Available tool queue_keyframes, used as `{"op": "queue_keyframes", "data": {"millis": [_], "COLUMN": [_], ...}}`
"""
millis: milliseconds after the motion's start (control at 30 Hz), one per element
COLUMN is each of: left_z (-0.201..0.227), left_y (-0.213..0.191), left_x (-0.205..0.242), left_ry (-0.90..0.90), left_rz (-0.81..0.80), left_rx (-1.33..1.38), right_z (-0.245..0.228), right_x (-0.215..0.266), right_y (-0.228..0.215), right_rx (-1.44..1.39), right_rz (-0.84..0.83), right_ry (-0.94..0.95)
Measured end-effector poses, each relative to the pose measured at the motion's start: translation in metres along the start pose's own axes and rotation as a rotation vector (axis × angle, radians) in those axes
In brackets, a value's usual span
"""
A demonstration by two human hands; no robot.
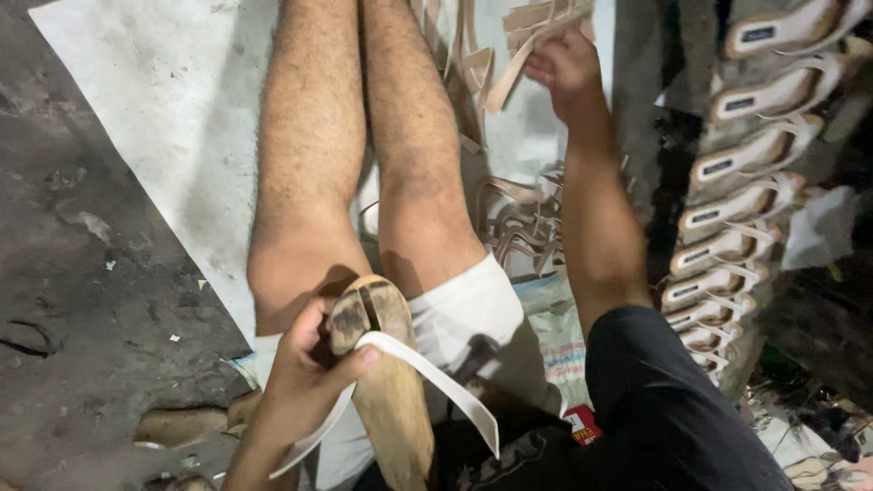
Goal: The person assembles sandals by wrapping white straps around a wooden last and securing them with a hammer. The person repeatedly wraps the strap, hammers it into place, and then places the finished sandal aside.
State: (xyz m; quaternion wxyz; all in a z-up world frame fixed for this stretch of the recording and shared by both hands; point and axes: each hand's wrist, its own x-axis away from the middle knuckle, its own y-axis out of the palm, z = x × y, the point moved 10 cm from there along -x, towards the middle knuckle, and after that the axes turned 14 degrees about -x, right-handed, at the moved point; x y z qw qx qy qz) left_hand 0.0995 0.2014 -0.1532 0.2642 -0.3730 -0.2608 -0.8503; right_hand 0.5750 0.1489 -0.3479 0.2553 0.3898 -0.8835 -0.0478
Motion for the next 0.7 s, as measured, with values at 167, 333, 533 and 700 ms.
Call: {"op": "queue_keyframes", "data": {"millis": [167, 333, 533, 700], "left_z": [0.022, 0.024, 0.012, 0.014], "left_y": [0.017, 0.036, 0.049, 0.055], "left_x": [0.023, 0.064, 0.113, 0.14], "left_ry": [0.202, 0.304, 0.419, 0.53], "left_rz": [-0.076, -0.098, -0.113, -0.079], "left_rx": [0.015, -0.037, -0.069, -0.229], "right_z": [-0.108, -0.196, -0.219, -0.197], "right_x": [0.144, 0.311, 0.414, 0.441], "right_y": [0.055, 0.15, 0.206, 0.215], "right_rx": [0.299, 0.459, 0.689, 0.552], "right_rz": [0.032, -0.303, -0.463, -0.609], "right_ry": [-0.505, -0.838, -0.962, -0.728]}}
